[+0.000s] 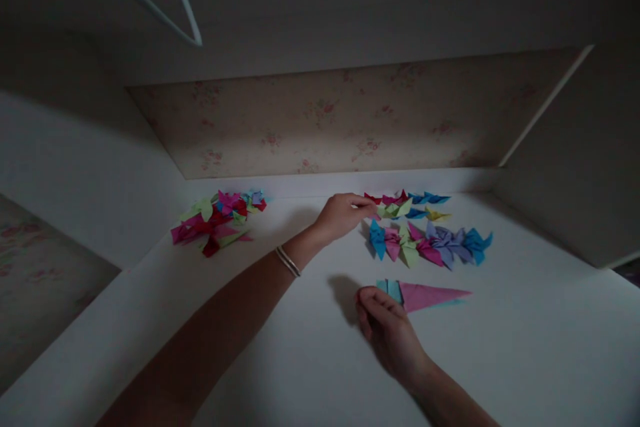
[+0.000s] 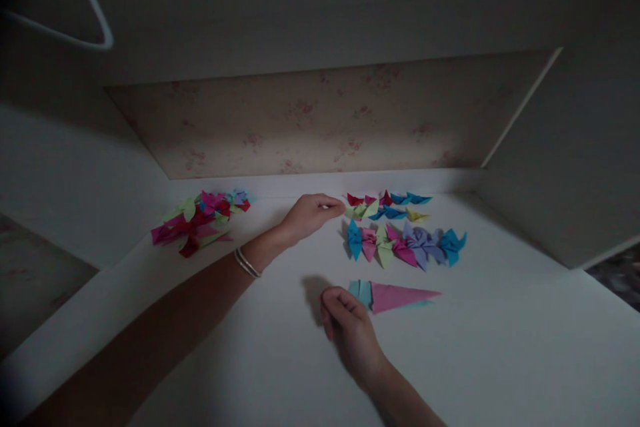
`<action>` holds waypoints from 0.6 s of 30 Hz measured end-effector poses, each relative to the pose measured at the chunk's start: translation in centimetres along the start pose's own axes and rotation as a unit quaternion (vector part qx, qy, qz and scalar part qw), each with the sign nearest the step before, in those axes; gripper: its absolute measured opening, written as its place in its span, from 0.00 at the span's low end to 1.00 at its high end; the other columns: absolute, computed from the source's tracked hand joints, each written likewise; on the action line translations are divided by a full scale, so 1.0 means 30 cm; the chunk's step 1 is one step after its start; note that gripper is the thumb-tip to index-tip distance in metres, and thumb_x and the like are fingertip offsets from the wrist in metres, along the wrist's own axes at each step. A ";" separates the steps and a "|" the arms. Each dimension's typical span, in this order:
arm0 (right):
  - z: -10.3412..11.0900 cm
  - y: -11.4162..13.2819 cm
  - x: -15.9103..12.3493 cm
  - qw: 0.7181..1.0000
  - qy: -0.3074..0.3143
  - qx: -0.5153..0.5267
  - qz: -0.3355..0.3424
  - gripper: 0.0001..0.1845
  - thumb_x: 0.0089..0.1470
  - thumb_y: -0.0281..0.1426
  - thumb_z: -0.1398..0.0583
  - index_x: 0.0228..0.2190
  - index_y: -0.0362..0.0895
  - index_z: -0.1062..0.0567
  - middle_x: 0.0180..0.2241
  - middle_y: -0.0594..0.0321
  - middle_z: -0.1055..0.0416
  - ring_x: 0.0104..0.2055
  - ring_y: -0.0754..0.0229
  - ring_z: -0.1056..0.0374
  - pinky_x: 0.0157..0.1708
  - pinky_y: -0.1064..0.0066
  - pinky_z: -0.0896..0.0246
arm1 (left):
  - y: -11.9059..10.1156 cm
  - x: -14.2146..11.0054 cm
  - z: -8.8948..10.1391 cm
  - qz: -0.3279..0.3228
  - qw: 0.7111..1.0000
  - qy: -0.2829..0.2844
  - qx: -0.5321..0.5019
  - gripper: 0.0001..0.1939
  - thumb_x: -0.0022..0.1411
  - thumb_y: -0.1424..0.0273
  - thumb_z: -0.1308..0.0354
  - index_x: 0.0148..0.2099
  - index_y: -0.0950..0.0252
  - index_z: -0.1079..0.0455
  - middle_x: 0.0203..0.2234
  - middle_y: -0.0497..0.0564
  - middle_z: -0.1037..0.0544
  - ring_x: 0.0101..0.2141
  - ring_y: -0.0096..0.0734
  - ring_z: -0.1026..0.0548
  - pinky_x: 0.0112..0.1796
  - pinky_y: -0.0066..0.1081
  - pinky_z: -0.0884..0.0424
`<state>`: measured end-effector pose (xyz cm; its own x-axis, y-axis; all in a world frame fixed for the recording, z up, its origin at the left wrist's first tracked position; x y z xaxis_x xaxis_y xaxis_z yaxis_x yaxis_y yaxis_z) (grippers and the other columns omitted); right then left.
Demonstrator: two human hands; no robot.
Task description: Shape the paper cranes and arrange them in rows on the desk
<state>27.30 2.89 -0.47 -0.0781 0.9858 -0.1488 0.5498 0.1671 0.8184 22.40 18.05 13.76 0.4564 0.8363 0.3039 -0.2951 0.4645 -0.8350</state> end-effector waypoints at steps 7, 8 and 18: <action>0.000 -0.007 0.017 0.997 0.029 -0.065 -0.005 0.15 0.54 0.39 0.40 0.24 0.40 0.31 0.19 0.69 0.39 0.18 0.71 0.50 0.20 0.74 0.61 | -0.005 0.241 -0.312 -0.029 0.983 0.088 0.156 0.14 0.58 0.63 0.46 0.42 0.59 0.22 0.33 0.46 0.19 0.35 0.29 0.25 0.36 0.24 0.34; 0.000 -0.006 0.019 0.997 0.028 -0.070 -0.008 0.16 0.54 0.40 0.40 0.24 0.40 0.31 0.18 0.70 0.40 0.18 0.71 0.50 0.20 0.74 0.60 | 0.000 0.271 -0.355 -0.025 0.979 0.099 0.178 0.14 0.58 0.63 0.46 0.42 0.58 0.22 0.34 0.46 0.19 0.35 0.29 0.25 0.36 0.24 0.34; -0.026 -0.007 0.025 0.991 0.052 -0.115 -0.042 0.13 0.50 0.38 0.40 0.24 0.40 0.28 0.17 0.70 0.41 0.18 0.70 0.49 0.18 0.77 0.56 | -0.010 0.463 -0.708 -0.039 0.959 0.169 0.222 0.15 0.55 0.66 0.47 0.41 0.56 0.22 0.37 0.49 0.19 0.38 0.35 0.24 0.37 0.28 0.32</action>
<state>26.48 3.60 -0.33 -0.2083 0.9625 -0.1737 0.3342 0.2369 0.9122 46.65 23.34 8.49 0.7157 0.6866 0.1280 -0.5436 0.6627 -0.5151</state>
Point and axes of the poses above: each hand's wrist, its own x-axis towards the middle knuckle, its own z-axis out of the back of the hand, y = z × x, the point moved 7 cm from there along x, towards the middle knuckle
